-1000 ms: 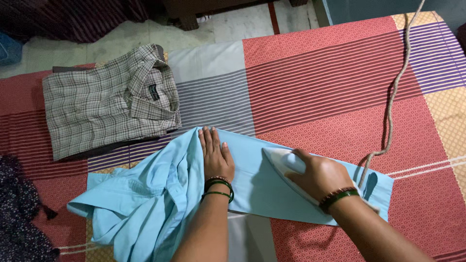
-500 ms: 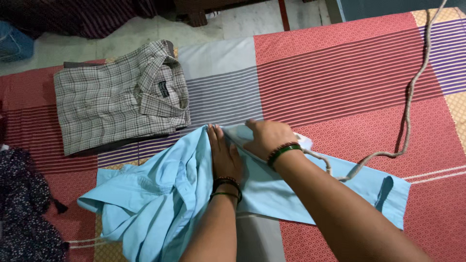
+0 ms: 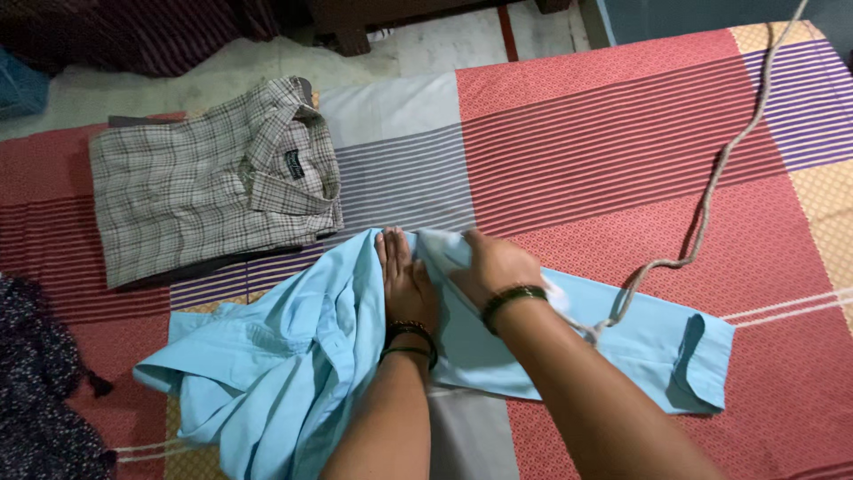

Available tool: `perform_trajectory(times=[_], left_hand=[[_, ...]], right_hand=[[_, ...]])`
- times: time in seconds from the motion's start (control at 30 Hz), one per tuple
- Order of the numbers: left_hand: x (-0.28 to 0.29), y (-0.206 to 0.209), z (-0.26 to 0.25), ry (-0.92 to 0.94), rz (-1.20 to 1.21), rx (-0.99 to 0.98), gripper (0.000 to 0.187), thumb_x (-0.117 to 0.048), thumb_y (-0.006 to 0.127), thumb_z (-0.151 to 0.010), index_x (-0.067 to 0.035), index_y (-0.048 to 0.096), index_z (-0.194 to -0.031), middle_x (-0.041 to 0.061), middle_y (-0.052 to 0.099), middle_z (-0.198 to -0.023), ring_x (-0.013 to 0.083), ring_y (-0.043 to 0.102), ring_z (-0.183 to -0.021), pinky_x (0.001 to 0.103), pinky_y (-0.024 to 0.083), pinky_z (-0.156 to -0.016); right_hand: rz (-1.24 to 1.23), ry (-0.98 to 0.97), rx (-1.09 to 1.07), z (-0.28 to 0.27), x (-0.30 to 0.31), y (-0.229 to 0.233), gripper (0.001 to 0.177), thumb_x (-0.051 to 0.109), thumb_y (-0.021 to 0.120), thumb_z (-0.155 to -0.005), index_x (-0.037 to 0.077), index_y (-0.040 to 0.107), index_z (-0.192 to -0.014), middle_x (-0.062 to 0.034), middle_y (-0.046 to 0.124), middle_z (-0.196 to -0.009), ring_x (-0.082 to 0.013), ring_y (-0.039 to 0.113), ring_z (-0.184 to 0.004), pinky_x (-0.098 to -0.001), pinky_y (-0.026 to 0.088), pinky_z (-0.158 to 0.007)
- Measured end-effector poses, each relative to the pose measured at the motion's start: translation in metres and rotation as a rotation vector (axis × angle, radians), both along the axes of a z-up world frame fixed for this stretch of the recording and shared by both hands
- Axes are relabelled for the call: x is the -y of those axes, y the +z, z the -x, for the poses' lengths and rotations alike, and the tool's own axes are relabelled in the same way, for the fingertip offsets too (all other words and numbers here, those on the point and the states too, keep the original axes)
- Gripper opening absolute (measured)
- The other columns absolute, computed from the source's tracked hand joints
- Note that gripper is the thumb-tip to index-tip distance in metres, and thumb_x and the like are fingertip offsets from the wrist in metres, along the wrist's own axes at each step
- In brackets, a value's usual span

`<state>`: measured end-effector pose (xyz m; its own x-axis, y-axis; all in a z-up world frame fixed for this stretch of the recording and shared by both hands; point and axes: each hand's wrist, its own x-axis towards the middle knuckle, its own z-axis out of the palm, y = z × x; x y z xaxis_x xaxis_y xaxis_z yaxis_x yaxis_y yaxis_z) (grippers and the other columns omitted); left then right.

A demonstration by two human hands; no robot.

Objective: The person irons a light blue shirt on a bed. They smooth the fabric with their hands, use a white electric iron to press the sleeves and body, and repeatedly adjust the shirt to remove wrinkles.

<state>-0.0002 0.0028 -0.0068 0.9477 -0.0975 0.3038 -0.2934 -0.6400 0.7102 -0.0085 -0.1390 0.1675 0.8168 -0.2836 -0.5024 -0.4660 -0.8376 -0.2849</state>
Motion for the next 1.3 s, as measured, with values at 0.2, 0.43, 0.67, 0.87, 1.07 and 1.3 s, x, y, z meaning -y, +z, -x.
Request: perform_trajectory(times=[0.2,0.43,0.67,0.87,1.07,1.3], left_hand=[[0.002,0.006,0.004,0.028,-0.116,-0.043,0.066,-0.046,0.017,-0.111,-0.003,0.032,-0.159,0.019,0.027,-0.169,0.037,0.016,-0.159,0.048,0.017,-0.129],[0.004,-0.001,0.005,0.015,-0.094,-0.005,0.063,-0.043,0.021,-0.112,-0.005,0.032,-0.161,0.018,0.025,-0.169,0.0372,0.014,-0.159,0.046,0.018,-0.13],[0.0,-0.014,0.002,-0.009,-0.07,-0.049,0.064,-0.044,0.019,-0.112,-0.005,0.033,-0.161,0.017,0.021,-0.171,0.0369,0.012,-0.16,0.047,0.015,-0.13],[-0.001,-0.009,-0.003,-0.011,-0.167,0.012,0.067,-0.045,0.014,-0.11,-0.004,0.037,-0.159,0.018,0.024,-0.17,0.0383,0.013,-0.159,0.047,0.014,-0.13],[0.004,0.002,0.003,0.002,-0.15,-0.034,0.064,-0.04,0.017,-0.112,-0.001,0.037,-0.158,0.019,0.025,-0.169,0.039,0.015,-0.159,0.048,0.016,-0.13],[0.002,0.003,0.0,0.018,-0.195,-0.011,0.064,-0.04,0.019,-0.111,0.0,0.043,-0.155,0.019,0.03,-0.167,0.0382,0.019,-0.156,0.047,0.018,-0.127]], right_hand=[[0.108,-0.149,-0.062,0.101,0.031,0.016,0.066,0.057,0.076,-0.077,0.033,0.06,-0.137,-0.0134,0.077,-0.105,-0.0339,0.073,-0.1,-0.0466,0.058,-0.085],[0.101,-0.174,-0.001,0.086,0.028,0.004,0.063,0.052,0.077,-0.078,0.029,0.062,-0.134,-0.015,0.076,-0.104,-0.0345,0.073,-0.097,-0.0474,0.058,-0.082],[0.035,-0.123,0.092,0.002,0.017,-0.033,0.067,0.051,0.077,-0.08,0.016,0.055,-0.133,-0.0202,0.072,-0.11,-0.0389,0.07,-0.104,-0.0512,0.055,-0.088],[-0.045,-0.112,0.128,0.058,0.02,-0.032,0.058,0.042,0.072,-0.086,0.011,0.048,-0.128,-0.022,0.072,-0.104,-0.0438,0.069,-0.098,-0.055,0.055,-0.084],[-0.065,-0.194,0.157,0.103,0.017,-0.022,0.056,0.044,0.073,-0.086,0.007,0.053,-0.122,-0.0211,0.074,-0.099,-0.0408,0.072,-0.09,-0.0527,0.058,-0.077],[-0.197,-0.286,0.273,0.075,0.034,-0.01,0.07,0.046,0.075,-0.087,0.015,0.049,-0.145,-0.0189,0.071,-0.113,-0.0368,0.068,-0.102,-0.0479,0.054,-0.083]])
